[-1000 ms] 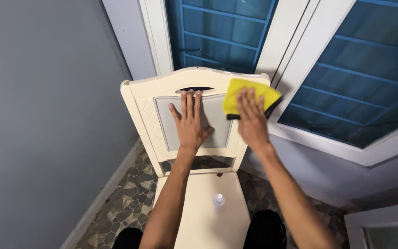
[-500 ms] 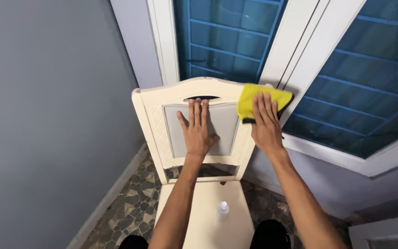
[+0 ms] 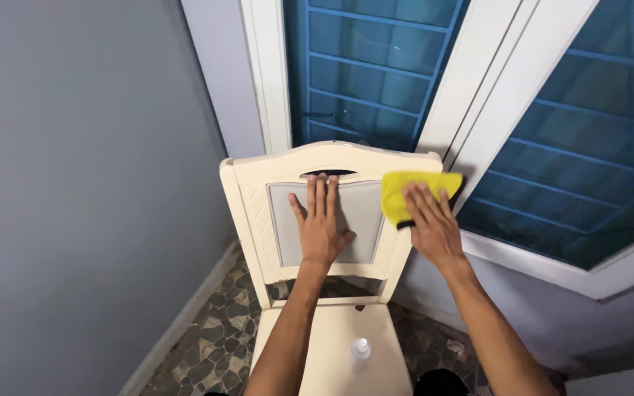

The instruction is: The person cleans a white chair by first wiping the seat with a yellow cloth and a spray bottle. They then move to the backrest, wiping the frame and the central panel with the cloth.

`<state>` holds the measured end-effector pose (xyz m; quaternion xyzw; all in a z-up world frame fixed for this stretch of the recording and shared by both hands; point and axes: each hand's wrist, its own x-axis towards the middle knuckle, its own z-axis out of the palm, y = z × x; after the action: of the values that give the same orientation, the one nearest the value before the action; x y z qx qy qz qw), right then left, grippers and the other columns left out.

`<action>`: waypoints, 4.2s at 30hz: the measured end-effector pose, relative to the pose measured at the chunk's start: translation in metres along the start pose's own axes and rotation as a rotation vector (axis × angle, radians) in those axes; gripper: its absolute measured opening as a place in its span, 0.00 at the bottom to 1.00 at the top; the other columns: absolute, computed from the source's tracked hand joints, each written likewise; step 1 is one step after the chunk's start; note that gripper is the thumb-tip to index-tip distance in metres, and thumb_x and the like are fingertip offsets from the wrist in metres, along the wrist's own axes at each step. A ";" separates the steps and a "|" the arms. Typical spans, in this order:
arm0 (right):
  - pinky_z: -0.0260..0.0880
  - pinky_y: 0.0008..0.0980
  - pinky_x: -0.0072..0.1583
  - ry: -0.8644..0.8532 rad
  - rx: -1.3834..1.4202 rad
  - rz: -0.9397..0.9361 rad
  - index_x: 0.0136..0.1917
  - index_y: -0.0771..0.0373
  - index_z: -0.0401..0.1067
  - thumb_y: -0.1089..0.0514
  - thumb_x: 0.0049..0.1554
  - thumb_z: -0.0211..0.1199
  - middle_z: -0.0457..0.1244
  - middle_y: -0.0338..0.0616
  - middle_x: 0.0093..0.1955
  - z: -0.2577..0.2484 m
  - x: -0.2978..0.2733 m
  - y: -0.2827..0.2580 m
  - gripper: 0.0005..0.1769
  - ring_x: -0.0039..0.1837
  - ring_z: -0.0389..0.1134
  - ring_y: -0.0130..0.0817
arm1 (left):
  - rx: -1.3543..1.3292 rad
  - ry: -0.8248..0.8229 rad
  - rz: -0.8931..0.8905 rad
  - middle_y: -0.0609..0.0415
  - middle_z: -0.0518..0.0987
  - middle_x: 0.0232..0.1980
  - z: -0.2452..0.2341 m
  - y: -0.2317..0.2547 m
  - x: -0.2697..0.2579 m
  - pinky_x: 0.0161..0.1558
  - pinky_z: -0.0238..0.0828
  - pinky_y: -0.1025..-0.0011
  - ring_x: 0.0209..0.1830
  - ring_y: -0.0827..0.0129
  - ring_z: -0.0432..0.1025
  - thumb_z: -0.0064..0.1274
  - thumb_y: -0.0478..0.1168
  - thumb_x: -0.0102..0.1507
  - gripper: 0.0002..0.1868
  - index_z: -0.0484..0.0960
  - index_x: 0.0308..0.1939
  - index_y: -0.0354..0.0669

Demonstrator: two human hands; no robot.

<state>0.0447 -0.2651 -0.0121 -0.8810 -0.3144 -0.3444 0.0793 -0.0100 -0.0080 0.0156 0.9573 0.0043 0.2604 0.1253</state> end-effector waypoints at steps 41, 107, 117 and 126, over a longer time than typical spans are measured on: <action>0.34 0.56 0.82 0.016 0.159 0.045 0.83 0.65 0.47 0.73 0.54 0.58 0.42 0.53 0.86 -0.005 0.047 -0.033 0.46 0.87 0.37 0.49 | 0.022 0.076 0.015 0.47 0.47 0.84 0.012 -0.001 -0.003 0.76 0.23 0.31 0.85 0.55 0.35 0.77 0.61 0.35 0.78 0.45 0.81 0.48; 0.43 0.49 0.81 -0.271 0.158 0.048 0.78 0.65 0.56 0.77 0.49 0.51 0.51 0.48 0.81 0.110 -0.145 -0.077 0.43 0.83 0.48 0.44 | 0.055 -0.318 -0.117 0.48 0.37 0.85 0.086 -0.095 -0.156 0.78 0.30 0.40 0.85 0.49 0.31 0.66 0.47 0.55 0.61 0.38 0.81 0.54; 0.55 0.36 0.75 -0.475 0.242 -0.327 0.82 0.57 0.52 0.70 0.56 0.51 0.49 0.37 0.84 0.154 -0.093 -0.130 0.41 0.82 0.50 0.30 | 0.104 -0.377 -0.112 0.48 0.38 0.85 0.093 -0.102 -0.156 0.78 0.29 0.41 0.85 0.50 0.33 0.62 0.42 0.54 0.59 0.40 0.81 0.53; 0.59 0.35 0.70 -0.737 0.174 -0.081 0.82 0.47 0.48 0.73 0.53 0.48 0.45 0.27 0.85 0.130 -0.132 -0.086 0.46 0.80 0.51 0.22 | 0.121 -0.362 -0.112 0.50 0.39 0.85 0.101 -0.107 -0.157 0.78 0.27 0.40 0.85 0.53 0.34 0.57 0.35 0.53 0.57 0.42 0.82 0.54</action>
<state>-0.0095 -0.2169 -0.2031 -0.9226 -0.3846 0.0207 0.0217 -0.0894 0.0602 -0.1729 0.9926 0.0505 0.0757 0.0806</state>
